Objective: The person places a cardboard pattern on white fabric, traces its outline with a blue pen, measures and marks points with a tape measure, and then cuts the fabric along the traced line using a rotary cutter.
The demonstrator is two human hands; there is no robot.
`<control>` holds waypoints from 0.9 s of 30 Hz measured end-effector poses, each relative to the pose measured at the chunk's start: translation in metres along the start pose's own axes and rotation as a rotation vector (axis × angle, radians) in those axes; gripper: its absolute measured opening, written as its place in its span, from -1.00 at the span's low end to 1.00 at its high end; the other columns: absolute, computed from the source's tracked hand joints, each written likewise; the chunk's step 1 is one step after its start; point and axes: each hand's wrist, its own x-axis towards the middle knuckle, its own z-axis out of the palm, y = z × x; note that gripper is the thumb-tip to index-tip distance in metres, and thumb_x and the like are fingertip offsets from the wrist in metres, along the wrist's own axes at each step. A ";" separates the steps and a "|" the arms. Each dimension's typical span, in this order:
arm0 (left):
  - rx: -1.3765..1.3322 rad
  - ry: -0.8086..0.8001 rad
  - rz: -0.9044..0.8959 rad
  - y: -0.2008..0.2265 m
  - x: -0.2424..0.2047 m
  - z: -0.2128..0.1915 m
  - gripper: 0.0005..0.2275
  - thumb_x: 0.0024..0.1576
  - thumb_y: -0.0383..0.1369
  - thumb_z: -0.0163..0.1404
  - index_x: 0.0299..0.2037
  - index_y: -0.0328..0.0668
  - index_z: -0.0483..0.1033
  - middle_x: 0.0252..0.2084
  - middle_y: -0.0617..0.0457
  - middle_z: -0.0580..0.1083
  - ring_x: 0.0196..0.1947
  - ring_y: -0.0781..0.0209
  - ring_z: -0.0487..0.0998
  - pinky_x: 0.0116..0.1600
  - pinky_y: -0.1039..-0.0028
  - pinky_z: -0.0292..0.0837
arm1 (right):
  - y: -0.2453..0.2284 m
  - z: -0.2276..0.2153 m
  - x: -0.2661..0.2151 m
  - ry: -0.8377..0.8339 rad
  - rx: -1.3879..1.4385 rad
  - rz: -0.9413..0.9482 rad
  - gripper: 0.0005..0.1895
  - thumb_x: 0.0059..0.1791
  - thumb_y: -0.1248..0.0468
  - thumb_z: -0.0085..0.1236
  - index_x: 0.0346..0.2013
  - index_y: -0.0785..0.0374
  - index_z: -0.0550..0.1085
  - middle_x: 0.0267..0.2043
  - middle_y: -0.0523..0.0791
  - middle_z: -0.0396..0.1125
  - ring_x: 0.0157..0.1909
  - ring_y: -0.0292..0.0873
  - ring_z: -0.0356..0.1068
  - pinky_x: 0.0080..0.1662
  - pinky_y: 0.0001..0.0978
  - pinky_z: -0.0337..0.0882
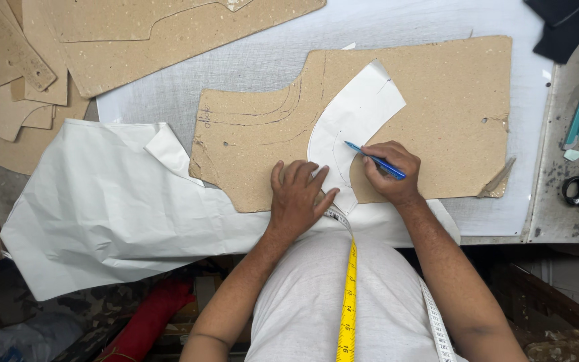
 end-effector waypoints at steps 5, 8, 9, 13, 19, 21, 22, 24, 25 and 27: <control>0.111 0.205 0.015 -0.018 0.043 0.000 -0.49 0.23 0.01 0.04 0.34 0.05 0.41 0.48 -0.04 0.21 0.48 0.00 0.11 0.49 -0.18 -0.17 | 0.001 0.002 0.016 -0.048 0.016 -0.006 -0.83 -0.07 0.48 0.26 -0.19 0.29 0.61 -0.22 -0.04 0.53 -0.18 -0.18 0.55 -0.12 -0.38 0.56; 0.128 0.151 0.043 -0.021 0.056 0.003 -0.46 0.24 0.05 0.03 0.36 0.02 0.37 0.52 0.04 0.15 0.53 0.04 0.04 0.51 -0.21 -0.23 | 0.004 0.003 0.023 -0.041 0.023 0.018 -0.83 -0.07 0.48 0.26 -0.19 0.29 0.61 -0.23 -0.05 0.54 -0.18 -0.19 0.56 -0.13 -0.39 0.57; 0.147 0.146 0.046 -0.022 0.057 0.004 -0.45 0.25 0.06 0.01 0.38 0.02 0.35 0.53 0.07 0.14 0.54 0.08 0.02 0.52 -0.20 -0.25 | 0.004 0.004 0.022 -0.040 0.017 0.023 -0.83 -0.07 0.48 0.26 -0.19 0.29 0.61 -0.22 -0.05 0.53 -0.18 -0.19 0.56 -0.12 -0.39 0.57; 0.201 0.109 0.045 -0.023 0.053 0.014 -0.43 0.29 0.08 -0.07 0.43 0.02 0.28 0.54 0.12 0.13 0.56 0.16 -0.02 0.55 -0.18 -0.32 | 0.009 0.007 0.020 -0.042 -0.002 0.027 -0.84 -0.06 0.48 0.27 -0.20 0.28 0.60 -0.22 -0.06 0.53 -0.17 -0.21 0.56 -0.11 -0.40 0.60; 0.222 0.108 0.057 -0.025 0.051 0.019 -0.43 0.32 0.09 -0.12 0.45 0.01 0.25 0.55 0.11 0.11 0.57 0.19 -0.04 0.57 -0.16 -0.35 | 0.010 0.006 0.022 -0.077 -0.009 -0.003 -0.83 -0.07 0.47 0.28 -0.21 0.27 0.60 -0.21 -0.06 0.54 -0.16 -0.20 0.57 -0.09 -0.39 0.59; 0.214 0.103 0.054 -0.024 0.050 0.018 -0.43 0.32 0.09 -0.12 0.45 0.01 0.25 0.55 0.11 0.11 0.57 0.19 -0.04 0.57 -0.15 -0.35 | 0.010 0.007 0.022 -0.068 -0.011 0.007 -0.83 -0.07 0.48 0.27 -0.20 0.28 0.61 -0.21 -0.05 0.54 -0.17 -0.20 0.57 -0.10 -0.39 0.59; 0.211 0.101 0.052 -0.024 0.050 0.018 -0.43 0.32 0.09 -0.13 0.45 0.01 0.25 0.55 0.11 0.11 0.57 0.19 -0.04 0.57 -0.15 -0.35 | 0.011 0.007 0.021 -0.063 -0.011 0.013 -0.83 -0.08 0.48 0.27 -0.20 0.29 0.61 -0.22 -0.05 0.54 -0.17 -0.19 0.57 -0.10 -0.39 0.59; 0.208 0.096 0.050 -0.024 0.050 0.018 -0.43 0.32 0.09 -0.13 0.44 0.01 0.26 0.55 0.11 0.11 0.56 0.19 -0.03 0.57 -0.15 -0.34 | 0.011 0.008 0.020 -0.042 -0.001 0.029 -0.84 -0.06 0.48 0.27 -0.20 0.29 0.60 -0.21 -0.05 0.54 -0.15 -0.19 0.57 -0.09 -0.40 0.60; 0.209 0.093 0.049 -0.024 0.050 0.018 -0.43 0.32 0.09 -0.13 0.44 0.01 0.26 0.55 0.11 0.12 0.56 0.19 -0.03 0.57 -0.14 -0.34 | 0.012 0.008 0.020 -0.032 0.003 0.037 -0.85 -0.06 0.48 0.26 -0.20 0.30 0.60 -0.20 -0.04 0.54 -0.15 -0.19 0.57 -0.08 -0.40 0.61; 0.210 0.090 0.048 -0.024 0.051 0.018 -0.44 0.32 0.09 -0.13 0.44 0.00 0.26 0.55 0.10 0.12 0.56 0.18 -0.02 0.57 -0.14 -0.33 | 0.012 0.009 0.019 -0.011 -0.013 0.042 -0.85 -0.06 0.48 0.27 -0.21 0.31 0.60 -0.21 -0.04 0.53 -0.15 -0.19 0.57 -0.09 -0.40 0.60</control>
